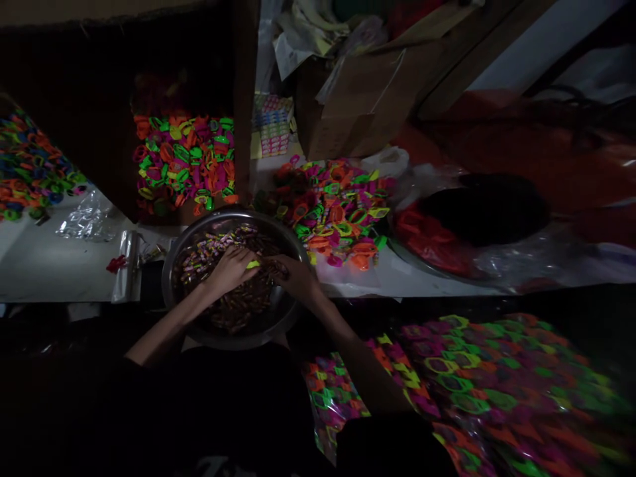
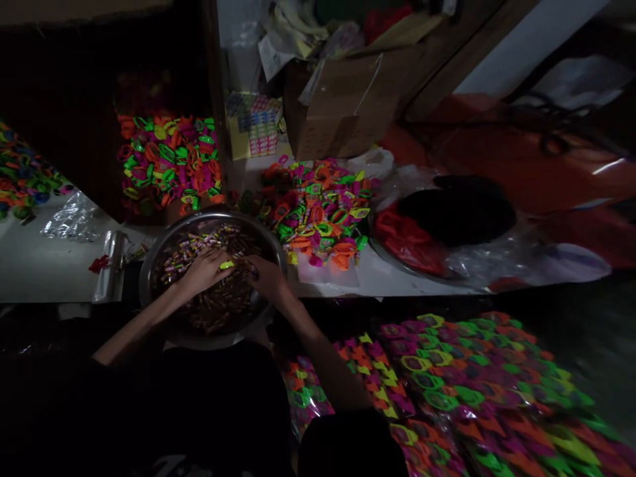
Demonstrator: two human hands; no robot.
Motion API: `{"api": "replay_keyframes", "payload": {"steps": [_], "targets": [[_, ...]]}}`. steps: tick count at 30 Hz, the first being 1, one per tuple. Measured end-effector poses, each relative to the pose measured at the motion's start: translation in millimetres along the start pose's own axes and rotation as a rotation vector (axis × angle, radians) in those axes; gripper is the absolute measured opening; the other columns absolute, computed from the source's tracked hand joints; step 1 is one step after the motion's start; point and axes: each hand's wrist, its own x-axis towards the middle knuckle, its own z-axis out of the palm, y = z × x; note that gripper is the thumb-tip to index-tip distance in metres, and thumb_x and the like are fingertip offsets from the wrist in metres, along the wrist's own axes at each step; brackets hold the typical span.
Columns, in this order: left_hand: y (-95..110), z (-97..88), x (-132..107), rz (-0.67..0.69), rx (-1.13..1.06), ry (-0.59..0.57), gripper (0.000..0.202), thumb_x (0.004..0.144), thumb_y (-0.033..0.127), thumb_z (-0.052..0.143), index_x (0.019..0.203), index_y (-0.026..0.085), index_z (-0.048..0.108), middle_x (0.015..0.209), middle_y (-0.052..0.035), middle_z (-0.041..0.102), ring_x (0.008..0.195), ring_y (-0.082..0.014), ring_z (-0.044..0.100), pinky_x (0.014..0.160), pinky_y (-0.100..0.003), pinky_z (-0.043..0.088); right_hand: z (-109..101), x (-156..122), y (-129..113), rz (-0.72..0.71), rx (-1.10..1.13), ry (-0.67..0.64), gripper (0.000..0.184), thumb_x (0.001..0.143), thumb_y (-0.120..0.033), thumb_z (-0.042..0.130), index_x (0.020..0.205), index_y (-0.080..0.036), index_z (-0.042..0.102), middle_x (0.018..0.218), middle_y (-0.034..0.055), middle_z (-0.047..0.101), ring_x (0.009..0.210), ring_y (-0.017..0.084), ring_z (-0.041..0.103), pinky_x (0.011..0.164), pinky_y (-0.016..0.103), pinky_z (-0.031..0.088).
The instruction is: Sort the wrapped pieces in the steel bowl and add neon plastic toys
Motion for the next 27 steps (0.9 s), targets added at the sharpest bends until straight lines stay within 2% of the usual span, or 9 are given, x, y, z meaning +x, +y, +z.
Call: {"api": "replay_keyframes", "payload": {"steps": [6,12,18,22,27], "targets": [[-1.2,-9.0,-4.4,-0.039,-0.008,0.028,0.019,0.088,0.033,0.055,0.092,0.015,0.059,0.09,-0.0061,0.062,0.091,-0.0213,0.056,0.083,-0.034,0.041,2.6,5.0,-8.0,-0.034,-0.043,-0.038,0.04,0.073,-0.01,0.052,0.111,-0.018,0.061,0.11,0.0082,0.067,0.103,0.02,0.062,0.09,0.035,0.049],[0.8,-14.6,-6.0,-0.066,-0.027,0.011,0.019,0.089,0.033,0.053,0.093,0.016,0.058,0.091,-0.0061,0.062,0.091,-0.0211,0.056,0.084,-0.034,0.04,1.5,-1.5,-18.9,-0.078,-0.194,-0.059,0.056,0.068,0.0,0.046,0.119,-0.021,0.058,0.122,0.0067,0.061,0.115,0.019,0.056,0.098,0.036,0.046],[3.6,-18.6,-3.4,0.017,0.118,-0.033,0.017,0.089,0.029,0.052,0.091,0.013,0.057,0.089,-0.0081,0.061,0.092,-0.023,0.055,0.083,-0.035,0.039,0.9,-2.1,-27.7,-0.07,-0.288,-0.124,0.055,0.068,0.001,0.048,0.118,-0.018,0.06,0.123,0.0105,0.061,0.116,0.024,0.055,0.098,0.042,0.045],[5.7,-19.5,-8.0,0.028,0.161,-0.013,0.02,0.093,0.029,0.046,0.095,0.013,0.057,0.09,-0.0084,0.061,0.093,-0.0222,0.055,0.082,-0.034,0.039,-1.2,-0.6,-23.4,-0.098,-0.244,-0.19,0.054,0.068,0.0,0.048,0.117,-0.017,0.06,0.124,0.0104,0.061,0.118,0.023,0.055,0.1,0.039,0.044],[6.5,-18.1,-18.0,0.093,0.183,-0.046,0.019,0.094,0.029,0.044,0.093,0.017,0.059,0.091,-0.0053,0.062,0.094,-0.0199,0.054,0.085,-0.034,0.036,-2.4,-5.4,-17.1,-0.153,-0.115,-0.236,0.051,0.069,-0.002,0.047,0.116,-0.017,0.06,0.122,0.0094,0.062,0.116,0.021,0.056,0.101,0.038,0.043]]}}
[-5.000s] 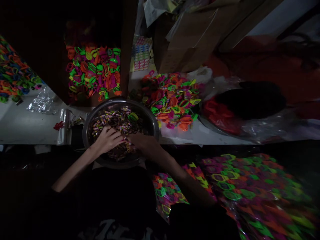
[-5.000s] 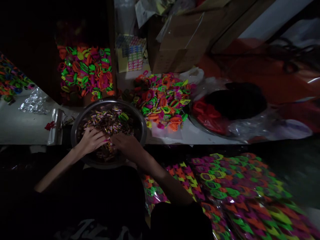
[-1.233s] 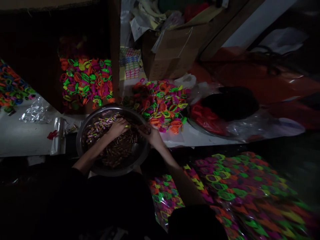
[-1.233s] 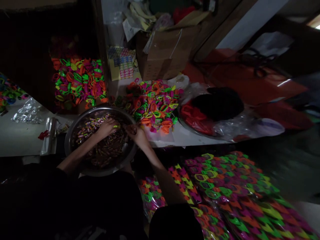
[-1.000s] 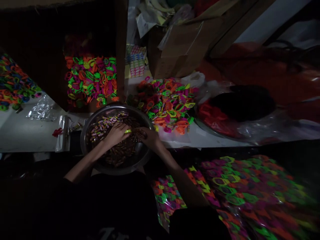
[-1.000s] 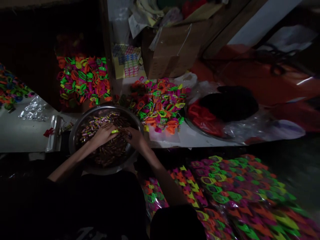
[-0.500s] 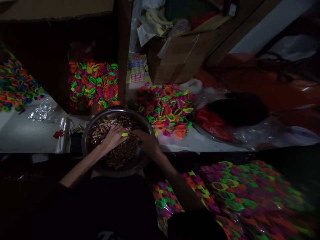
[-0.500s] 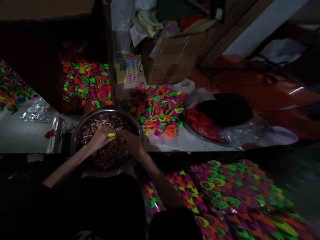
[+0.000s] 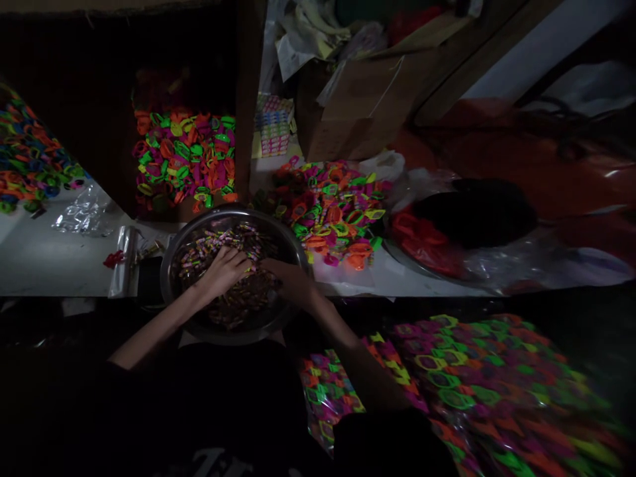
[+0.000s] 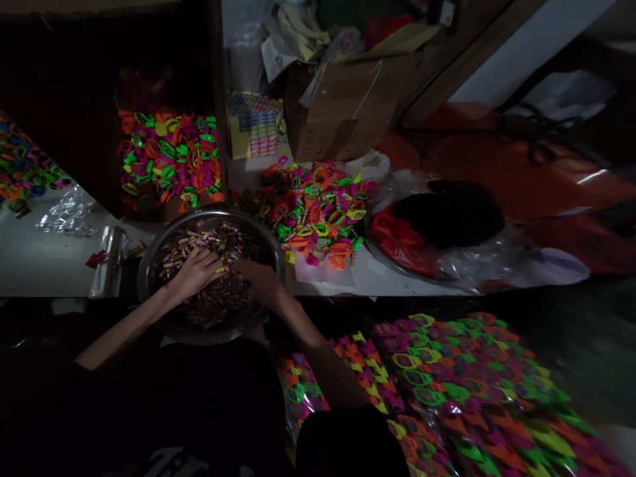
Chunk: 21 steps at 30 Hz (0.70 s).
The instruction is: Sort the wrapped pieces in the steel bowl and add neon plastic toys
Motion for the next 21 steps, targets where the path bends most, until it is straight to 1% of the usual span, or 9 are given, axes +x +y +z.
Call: {"api": "replay_keyframes", "payload": {"steps": [3,6,10,13,17,19,21], "targets": [[0.1,7.2,-7.7,0.059,0.018,-0.037,0.018,0.094,0.024,0.043,0.097,0.018,0.059,0.094,-0.0053,0.062,0.094,-0.0194,0.053,0.086,-0.035,0.035,0.7,-3.6,-3.0,-0.004,0.058,-0.035,0.047,0.072,-0.004,0.046,0.114,-0.018,0.061,0.118,0.0093,0.064,0.112,0.02,0.058,0.098,0.037,0.044],[1.1,16.9,-15.6,0.122,0.001,-0.08,0.017,0.094,0.02,0.043,0.101,0.02,0.059,0.094,-0.0044,0.063,0.096,-0.0188,0.052,0.087,-0.035,0.034,0.3,-5.7,-5.9,0.01,0.108,-0.099,0.043,0.071,-0.006,0.048,0.11,-0.017,0.062,0.113,0.0093,0.066,0.107,0.021,0.06,0.095,0.036,0.045],[4.0,24.0,-22.8,0.141,-0.041,-0.126,0.015,0.093,0.022,0.045,0.099,0.02,0.059,0.092,-0.0034,0.064,0.096,-0.0192,0.052,0.088,-0.037,0.034,2.9,-7.1,-5.6,-0.005,0.21,-0.164,0.035,0.073,-0.009,0.05,0.104,-0.016,0.063,0.106,0.0093,0.068,0.101,0.021,0.062,0.089,0.034,0.047],[5.1,23.5,-26.3,0.111,-0.077,-0.162,0.012,0.09,0.022,0.05,0.097,0.019,0.06,0.096,-0.0042,0.064,0.099,-0.0198,0.052,0.09,-0.038,0.034,6.6,-7.2,-5.6,0.025,0.217,-0.196,0.033,0.072,-0.008,0.05,0.1,-0.017,0.064,0.102,0.0075,0.069,0.096,0.02,0.063,0.086,0.033,0.047],[4.6,20.1,-30.4,0.042,-0.121,-0.134,0.016,0.092,0.027,0.048,0.098,0.018,0.061,0.101,-0.0047,0.064,0.1,-0.0182,0.053,0.096,-0.036,0.033,3.9,-4.4,-13.6,0.07,0.174,-0.22,0.033,0.072,-0.006,0.049,0.098,-0.018,0.064,0.101,0.0067,0.07,0.094,0.02,0.064,0.083,0.031,0.046],[4.8,18.1,-32.0,0.047,-0.151,-0.134,0.019,0.093,0.028,0.045,0.097,0.018,0.061,0.097,-0.0038,0.065,0.095,-0.0163,0.055,0.094,-0.033,0.034,-1.3,-2.1,-20.7,0.082,0.131,-0.253,0.035,0.071,-0.005,0.048,0.101,-0.017,0.063,0.101,0.0077,0.069,0.093,0.021,0.064,0.08,0.03,0.046],[5.6,15.7,-33.5,0.052,-0.188,-0.137,0.021,0.094,0.028,0.043,0.097,0.017,0.06,0.092,-0.0036,0.065,0.09,-0.0154,0.057,0.089,-0.03,0.037,-6.7,0.3,-27.6,0.093,0.09,-0.289,0.037,0.07,-0.003,0.047,0.102,-0.015,0.061,0.099,0.0089,0.069,0.092,0.022,0.064,0.077,0.029,0.046]]}}
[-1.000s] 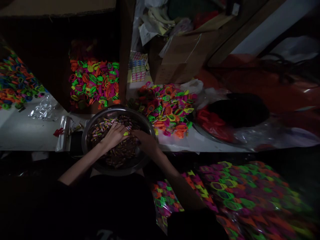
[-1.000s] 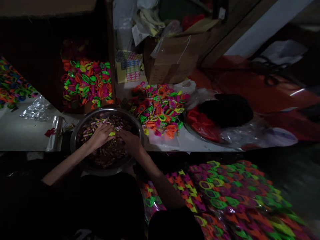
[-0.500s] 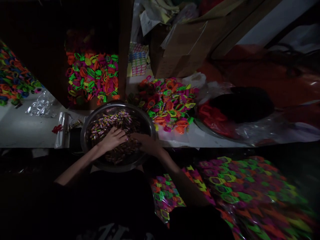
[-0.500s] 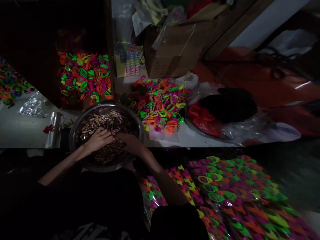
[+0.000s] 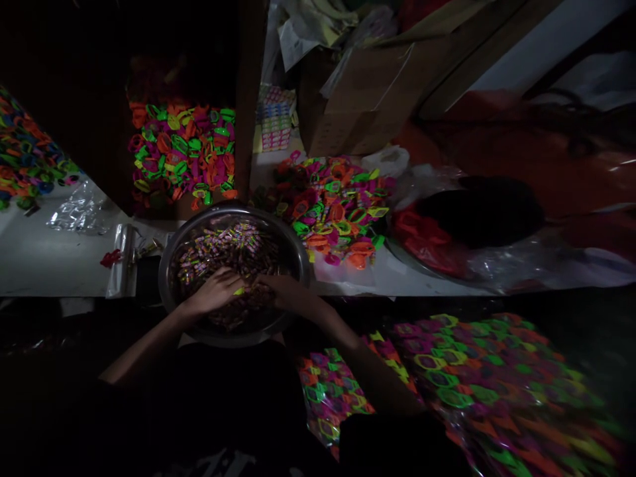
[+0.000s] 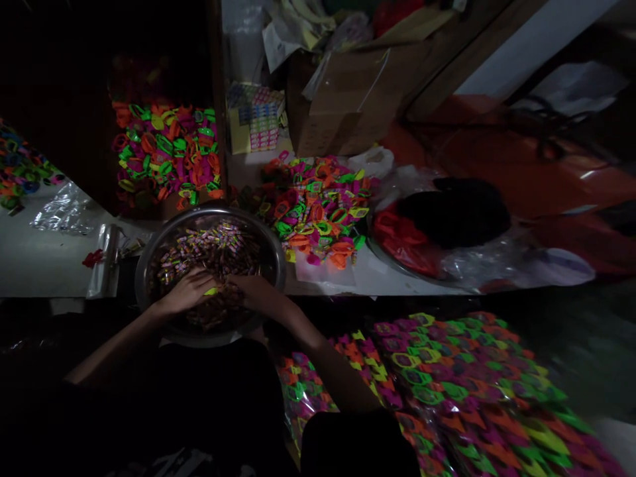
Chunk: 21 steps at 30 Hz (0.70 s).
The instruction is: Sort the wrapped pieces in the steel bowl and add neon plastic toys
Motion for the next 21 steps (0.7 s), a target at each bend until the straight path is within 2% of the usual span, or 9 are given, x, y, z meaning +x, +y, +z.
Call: {"api": "replay_keyframes", "payload": {"steps": [4,9,13,15,18,19,20,21], "targets": [[2.4,-4.3,-5.4,-0.017,-0.045,-0.01,0.02,0.095,0.026,0.041,0.095,0.018,0.06,0.089,-0.0031,0.065,0.085,-0.015,0.058,0.083,-0.03,0.038,-4.1,1.0,-7.7,-0.001,-0.039,-0.038,0.037,0.068,0.0,0.046,0.097,-0.017,0.062,0.095,0.0078,0.07,0.089,0.02,0.065,0.074,0.027,0.044],[1.1,-3.2,-14.2,0.001,-0.04,-0.087,0.02,0.093,0.016,0.04,0.092,0.018,0.06,0.085,-0.0025,0.065,0.079,-0.0147,0.059,0.081,-0.032,0.039,5.7,5.2,-6.8,-0.081,-0.049,-0.053,0.034,0.068,0.0,0.048,0.093,-0.018,0.063,0.095,0.0068,0.07,0.09,0.02,0.065,0.073,0.025,0.043],[2.2,1.0,-16.1,-0.058,-0.083,-0.125,0.016,0.091,0.016,0.046,0.096,0.019,0.06,0.091,-0.0021,0.067,0.085,-0.0154,0.06,0.086,-0.032,0.041,12.4,10.2,-6.1,-0.037,-0.07,-0.052,0.033,0.07,-0.002,0.049,0.095,-0.017,0.063,0.094,0.0076,0.07,0.088,0.02,0.065,0.071,0.025,0.043],[2.7,-2.0,-15.8,-0.114,-0.149,-0.133,0.016,0.088,0.02,0.052,0.102,0.021,0.059,0.098,-0.0018,0.067,0.093,-0.0165,0.061,0.089,-0.032,0.043,7.1,11.6,-2.1,-0.023,-0.042,-0.097,0.031,0.07,-0.004,0.053,0.096,-0.018,0.063,0.091,0.0058,0.071,0.084,0.019,0.065,0.069,0.024,0.044],[-5.0,-20.3,-19.3,-0.212,-0.33,-0.05,0.038,0.086,0.033,0.057,0.122,0.023,0.05,0.118,-0.0047,0.062,0.108,-0.0178,0.057,0.093,-0.032,0.044,-17.5,9.2,14.3,-0.019,0.077,-0.127,0.016,0.074,-0.014,0.056,0.087,-0.02,0.064,0.08,0.0007,0.07,0.073,0.016,0.062,0.062,0.023,0.044],[-11.2,-29.9,-22.4,-0.258,-0.39,0.003,0.043,0.086,0.037,0.057,0.125,0.023,0.047,0.123,-0.0057,0.059,0.112,-0.0179,0.055,0.095,-0.032,0.044,-29.4,7.1,22.7,0.011,0.109,-0.046,0.009,0.077,-0.021,0.056,0.082,-0.019,0.064,0.076,-0.0001,0.069,0.069,0.015,0.06,0.06,0.023,0.044],[-19.3,-40.3,-26.7,-0.312,-0.435,0.065,0.043,0.087,0.039,0.054,0.126,0.023,0.046,0.125,-0.0062,0.058,0.113,-0.0181,0.055,0.097,-0.034,0.043,-42.1,4.5,32.0,0.062,0.13,0.108,0.012,0.079,-0.028,0.056,0.082,-0.019,0.063,0.075,0.0001,0.067,0.067,0.015,0.059,0.059,0.024,0.044],[-28.8,-51.0,-32.1,-0.379,-0.465,0.122,0.039,0.088,0.041,0.051,0.123,0.023,0.048,0.124,-0.0058,0.058,0.112,-0.0182,0.055,0.098,-0.035,0.043,-54.8,1.8,41.9,0.138,0.128,0.354,0.016,0.079,-0.034,0.056,0.079,-0.019,0.061,0.073,0.0005,0.066,0.064,0.015,0.057,0.057,0.025,0.043]]}}
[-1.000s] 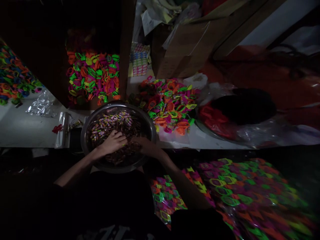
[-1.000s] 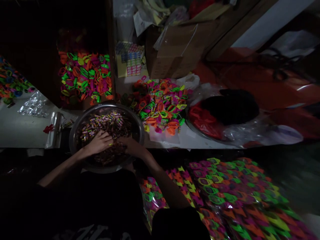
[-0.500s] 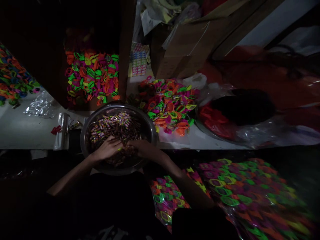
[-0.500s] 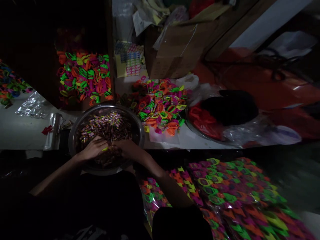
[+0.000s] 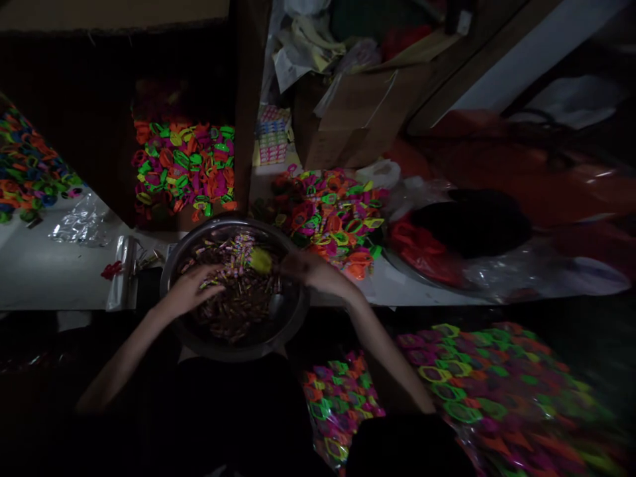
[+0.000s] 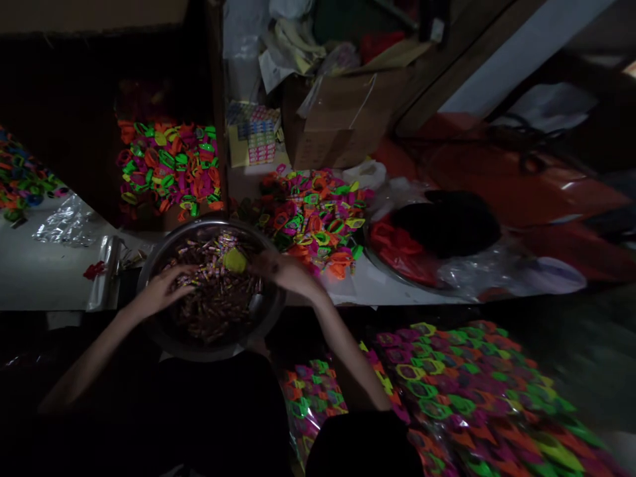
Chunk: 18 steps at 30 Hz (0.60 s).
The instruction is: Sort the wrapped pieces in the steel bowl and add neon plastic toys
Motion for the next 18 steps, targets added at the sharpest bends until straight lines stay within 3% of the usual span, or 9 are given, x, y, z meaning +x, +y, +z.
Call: {"api": "replay_keyframes", "payload": {"steps": [2,3,5,7,8,10,11,14,18], "targets": [[-13.2,-28.2,-3.1,-0.121,-0.046,0.139,0.034,0.09,0.043,0.048,0.117,0.023,0.052,0.115,-0.0047,0.062,0.105,-0.0187,0.059,0.095,-0.037,0.046,-23.0,6.0,16.1,0.098,-0.021,0.52,0.022,0.078,-0.04,0.056,0.078,-0.018,0.058,0.072,0.0021,0.065,0.063,0.016,0.055,0.058,0.027,0.043],[-21.2,-40.3,-5.3,-0.173,-0.055,0.2,0.034,0.09,0.044,0.046,0.115,0.022,0.054,0.113,-0.0046,0.063,0.105,-0.0193,0.059,0.095,-0.037,0.046,-30.1,8.5,23.1,0.114,-0.039,0.698,0.024,0.077,-0.041,0.057,0.08,-0.018,0.058,0.074,0.0031,0.065,0.065,0.017,0.055,0.061,0.028,0.044],[-38.6,-58.4,-10.9,-0.245,-0.051,0.297,0.035,0.089,0.047,0.044,0.111,0.022,0.056,0.112,-0.0044,0.064,0.105,-0.0202,0.059,0.096,-0.038,0.045,-31.2,12.2,32.7,0.136,-0.082,0.847,0.023,0.077,-0.04,0.056,0.081,-0.017,0.057,0.076,0.0047,0.065,0.067,0.018,0.056,0.063,0.03,0.045],[-56.7,-68.9,-18.3,-0.299,-0.047,0.369,0.036,0.088,0.048,0.045,0.108,0.021,0.057,0.111,-0.0045,0.064,0.105,-0.0207,0.059,0.095,-0.037,0.045,-13.7,13.9,34.7,0.146,-0.147,0.68,0.019,0.079,-0.034,0.052,0.083,-0.016,0.058,0.078,0.0069,0.066,0.069,0.019,0.058,0.064,0.03,0.046],[-65.6,-72.5,-22.7,-0.324,-0.052,0.403,0.037,0.087,0.049,0.046,0.107,0.021,0.058,0.11,-0.0048,0.064,0.103,-0.0207,0.06,0.094,-0.036,0.046,1.0,13.8,33.1,0.151,-0.186,0.499,0.018,0.081,-0.03,0.049,0.087,-0.016,0.059,0.082,0.0084,0.067,0.072,0.019,0.06,0.065,0.03,0.046],[-83.0,-79.1,-32.8,-0.376,-0.063,0.456,0.04,0.084,0.052,0.049,0.105,0.02,0.058,0.108,-0.0059,0.065,0.099,-0.0208,0.062,0.09,-0.035,0.049,36.7,10.9,26.6,0.111,-0.327,-0.041,0.02,0.081,-0.02,0.046,0.095,-0.017,0.061,0.089,0.0091,0.069,0.078,0.019,0.063,0.068,0.029,0.047],[-91.4,-82.7,-38.2,-0.409,-0.06,0.476,0.041,0.082,0.053,0.051,0.105,0.019,0.058,0.106,-0.0065,0.066,0.097,-0.0211,0.062,0.087,-0.034,0.05,54.6,8.3,22.9,0.08,-0.342,-0.181,0.022,0.075,-0.016,0.053,0.095,-0.018,0.062,0.089,0.0078,0.07,0.079,0.02,0.064,0.069,0.028,0.047],[-117.1,-94.1,-49.8,-0.522,-0.089,0.503,0.045,0.077,0.056,0.055,0.104,0.02,0.058,0.101,-0.0072,0.067,0.091,-0.0215,0.064,0.079,-0.034,0.052,93.8,-0.8,15.5,0.016,-0.388,-0.436,0.038,0.067,-0.012,0.062,0.105,-0.018,0.063,0.095,0.0097,0.07,0.089,0.024,0.065,0.077,0.03,0.049],[-163.7,-96.7,-32.8,-0.575,-0.187,0.609,0.051,0.075,0.058,0.056,0.107,0.019,0.055,0.104,-0.0092,0.064,0.093,-0.022,0.063,0.079,-0.035,0.053,98.2,8.4,14.3,-0.025,-0.483,-0.642,0.05,0.07,-0.012,0.061,0.12,-0.012,0.056,0.12,0.0166,0.061,0.111,0.028,0.057,0.092,0.037,0.045]]}}
